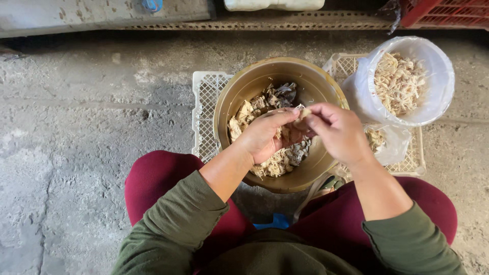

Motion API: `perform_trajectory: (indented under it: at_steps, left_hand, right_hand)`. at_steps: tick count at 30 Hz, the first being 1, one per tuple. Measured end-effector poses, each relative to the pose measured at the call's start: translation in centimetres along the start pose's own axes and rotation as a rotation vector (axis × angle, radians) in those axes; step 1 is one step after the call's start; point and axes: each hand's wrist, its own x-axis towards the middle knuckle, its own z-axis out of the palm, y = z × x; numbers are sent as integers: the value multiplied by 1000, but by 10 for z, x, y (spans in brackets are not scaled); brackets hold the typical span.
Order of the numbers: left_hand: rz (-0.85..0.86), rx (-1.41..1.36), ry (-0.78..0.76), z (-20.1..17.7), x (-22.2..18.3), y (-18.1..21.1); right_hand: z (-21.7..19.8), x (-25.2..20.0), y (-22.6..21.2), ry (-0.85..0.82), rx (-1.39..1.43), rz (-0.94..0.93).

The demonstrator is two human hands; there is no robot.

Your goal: The person sits on the floor and uses both hands to pull apart cooked chicken pieces, separating the meat into shreds. The shredded meat is placed into a white bucket, while the bones and remaining scraps are left in a brown bowl.

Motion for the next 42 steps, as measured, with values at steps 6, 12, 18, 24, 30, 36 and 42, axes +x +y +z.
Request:
perform_trajectory:
  at_steps: [6,12,18,24,30,36,42]
  left_hand:
    - [-11,-212,96,6,-5,8]
    - [33,-26,61,5,-3,4]
    - [24,46,95,1,-1,-1]
    - [25,-68,108,-1,-2,1]
    - [8,-31,63,-1,-6,0]
    - [-23,-37,91,-1,-5,-4]
    - [-54,103,108,14,1,-13]
  right_hand:
    - [-19,3,17,-125,695,100]
    - [-20,2,16,-79,579,95]
    - [-33,-6,7,-84,773,-8]
    - [-53,-20,0,-27,706,-111]
    - [-76,-45,5,42,763,-160]
    - [-110,-69,12,167,440,-144]
    - [-104,-77,6,134,521,-15]
